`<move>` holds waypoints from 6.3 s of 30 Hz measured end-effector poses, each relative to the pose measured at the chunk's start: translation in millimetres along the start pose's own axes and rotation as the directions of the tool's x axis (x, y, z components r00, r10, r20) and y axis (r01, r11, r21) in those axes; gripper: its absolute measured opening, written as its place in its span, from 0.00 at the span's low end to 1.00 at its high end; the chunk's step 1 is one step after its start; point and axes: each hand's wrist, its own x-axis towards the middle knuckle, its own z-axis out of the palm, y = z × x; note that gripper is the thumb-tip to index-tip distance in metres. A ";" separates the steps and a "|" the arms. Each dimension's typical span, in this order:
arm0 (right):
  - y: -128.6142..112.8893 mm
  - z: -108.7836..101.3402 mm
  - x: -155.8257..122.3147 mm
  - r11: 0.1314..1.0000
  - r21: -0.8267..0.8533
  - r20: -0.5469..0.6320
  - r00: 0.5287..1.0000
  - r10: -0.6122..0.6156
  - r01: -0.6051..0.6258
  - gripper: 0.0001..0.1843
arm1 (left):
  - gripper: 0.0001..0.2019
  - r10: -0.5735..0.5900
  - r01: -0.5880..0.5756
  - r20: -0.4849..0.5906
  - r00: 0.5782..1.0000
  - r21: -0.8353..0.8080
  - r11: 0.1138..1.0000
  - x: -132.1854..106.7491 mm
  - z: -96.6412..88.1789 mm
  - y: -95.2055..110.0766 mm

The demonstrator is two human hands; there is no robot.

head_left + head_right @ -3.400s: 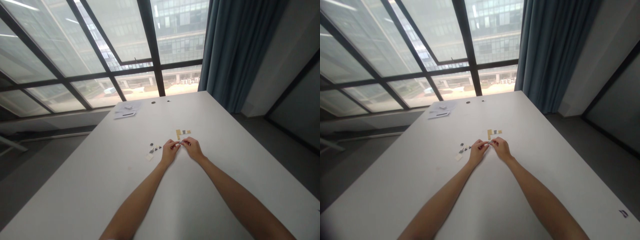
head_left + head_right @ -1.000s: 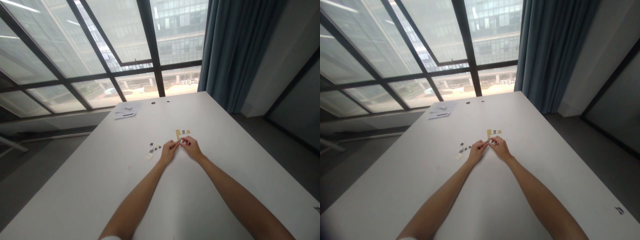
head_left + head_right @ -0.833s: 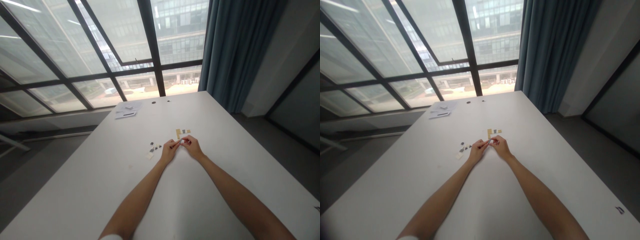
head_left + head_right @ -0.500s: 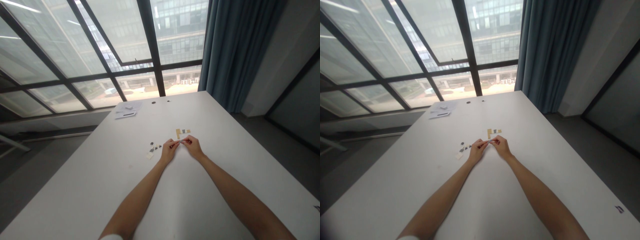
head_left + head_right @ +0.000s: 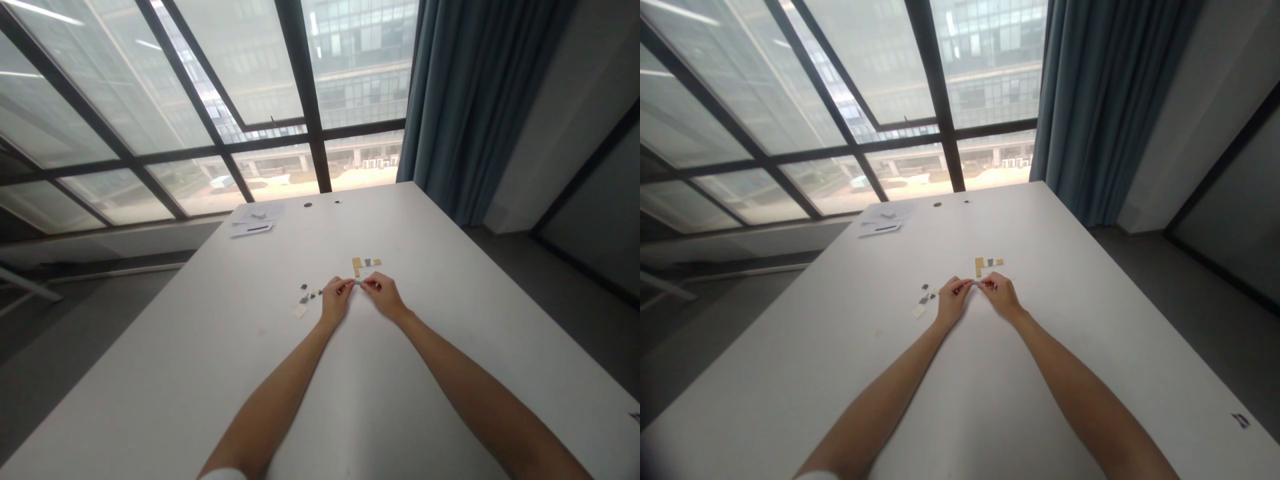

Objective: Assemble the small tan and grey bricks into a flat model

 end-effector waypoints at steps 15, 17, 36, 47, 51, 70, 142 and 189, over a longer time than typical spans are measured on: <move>-7.9 -1.1 -0.1 0.998 0.063 0.159 0.987 -0.031 0.021 0.12 | 0.12 -0.007 0.007 -0.004 1.000 -0.024 1.000 0.3 -3.3 3.2; -8.2 -1.0 0.2 0.996 0.086 0.183 0.982 -0.050 0.034 0.15 | 0.12 0.003 -0.003 0.004 1.000 -0.032 0.999 -0.1 -3.6 3.3; -4.0 -23.9 27.4 0.984 -0.180 0.052 0.998 0.022 -0.012 0.14 | 0.11 -0.038 0.038 -0.023 0.999 -0.013 0.999 -1.5 0.5 4.2; 17.4 -18.2 46.9 0.866 -0.493 0.236 0.947 0.220 -0.079 0.14 | 0.11 -0.121 0.065 0.193 0.974 0.276 0.959 4.5 3.8 -9.9; 18.1 -12.0 49.8 0.853 -0.518 0.247 0.943 0.222 -0.065 0.10 | 0.11 -0.133 0.051 0.232 0.964 0.332 0.942 8.5 0.9 -8.1; 22.2 -3.8 51.2 0.823 -0.553 0.158 0.953 0.259 -0.132 0.09 | 0.12 -0.147 0.037 0.159 0.976 0.546 0.837 37.6 9.3 -16.6; 2.6 2.5 40.3 0.762 -0.615 0.146 0.921 0.362 -0.202 0.12 | 0.16 -0.285 0.123 0.166 0.944 0.625 0.771 45.0 8.6 -3.9; -9.4 -11.0 32.4 0.793 -0.607 0.296 0.913 0.280 -0.047 0.13 | 0.13 -0.204 -0.020 0.298 0.933 0.606 0.795 16.1 9.5 20.2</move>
